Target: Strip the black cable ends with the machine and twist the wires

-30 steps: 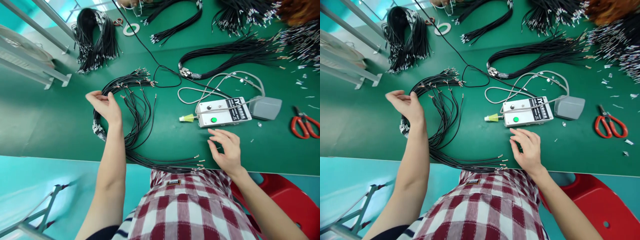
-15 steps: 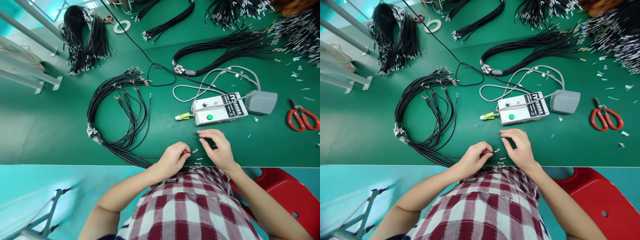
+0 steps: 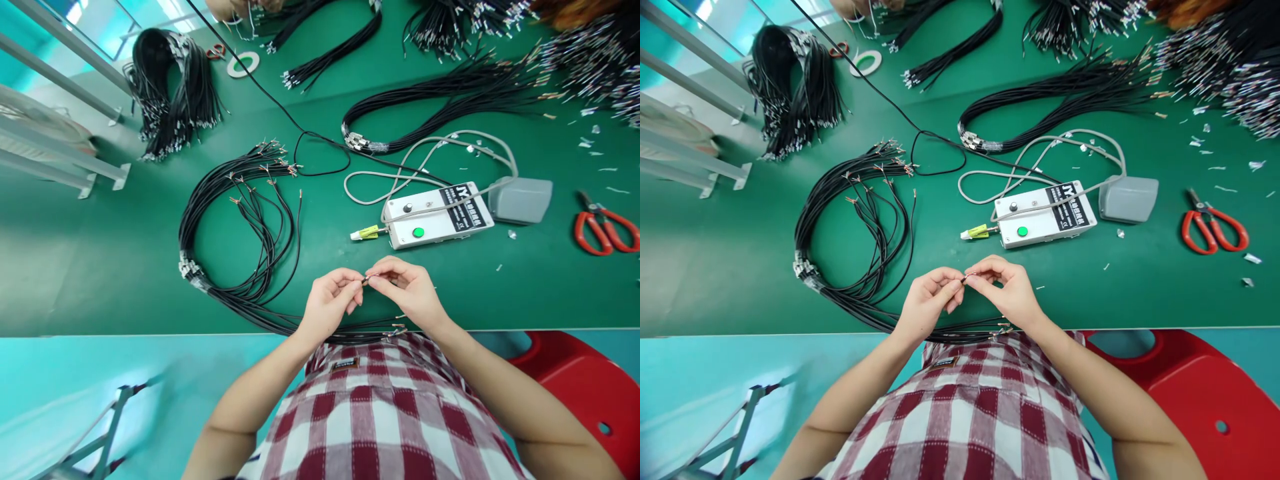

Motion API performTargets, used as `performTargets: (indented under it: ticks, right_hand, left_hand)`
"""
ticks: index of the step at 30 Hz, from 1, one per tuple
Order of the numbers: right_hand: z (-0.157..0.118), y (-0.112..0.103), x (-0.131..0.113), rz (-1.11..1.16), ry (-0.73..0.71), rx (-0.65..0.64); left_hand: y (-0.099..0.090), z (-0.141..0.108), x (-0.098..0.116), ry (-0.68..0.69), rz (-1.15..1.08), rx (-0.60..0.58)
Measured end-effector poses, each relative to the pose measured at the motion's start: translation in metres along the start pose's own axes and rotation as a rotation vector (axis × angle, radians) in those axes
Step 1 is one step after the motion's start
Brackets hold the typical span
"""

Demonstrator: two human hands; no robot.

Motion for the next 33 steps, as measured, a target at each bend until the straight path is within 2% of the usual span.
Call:
performTargets:
  ticks: [2,5,7,9,11,12,15,17,19,25,28,33]
  right_hand:
    - [0.0,0.001,0.007,0.038,0.053,0.055]
    - [-0.005,-0.003,0.013,-0.017,0.096,0.151]
    - [-0.01,-0.009,0.001,-0.186,0.003,0.219]
    - [-0.017,-0.011,-0.017,-0.397,-0.149,0.256]
    - [-0.022,-0.011,-0.025,-0.509,-0.237,0.257]
    - [-0.022,-0.013,-0.024,-0.505,-0.234,0.241]
    - [-0.015,-0.017,-0.005,-0.343,-0.101,0.18]
    - [-0.009,-0.013,0.007,-0.206,-0.003,0.125]
    - [-0.004,-0.006,0.016,-0.073,0.066,0.089]
    - [0.004,0.012,0.031,0.259,0.166,0.097]
    - [0.004,0.016,0.032,0.284,0.168,0.076]
    - [0.0,0.013,0.042,0.331,0.225,0.156]
  left_hand:
    - [-0.003,-0.003,0.0,0.039,0.059,0.043]
    - [-0.011,-0.012,0.014,0.22,0.336,0.196]
    - [-0.009,-0.018,0.024,0.35,0.528,0.266]
    - [-0.005,-0.018,0.024,0.382,0.586,0.257]
    - [-0.004,-0.01,0.016,0.311,0.489,0.197]
    - [-0.004,-0.006,0.011,0.258,0.405,0.166]
    - [-0.004,0.002,0.002,0.136,0.158,0.117]
    - [-0.004,0.004,0.0,0.1,0.075,0.118]
    - [-0.003,0.004,-0.001,0.088,0.048,0.118]
    - [-0.003,0.002,-0.003,0.091,-0.002,0.107]
    - [-0.002,0.004,-0.005,0.083,-0.067,0.06]
    - [-0.004,0.007,-0.01,0.101,-0.144,0.033]
Point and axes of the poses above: each hand's wrist, its own z-axis towards the middle knuckle, its own y-axis out of the palm, x = y × z, the point moved 10 cm from there along z, towards the middle knuckle, and after that the axes turned 6 degrees about -x, right-handed, at the moved point
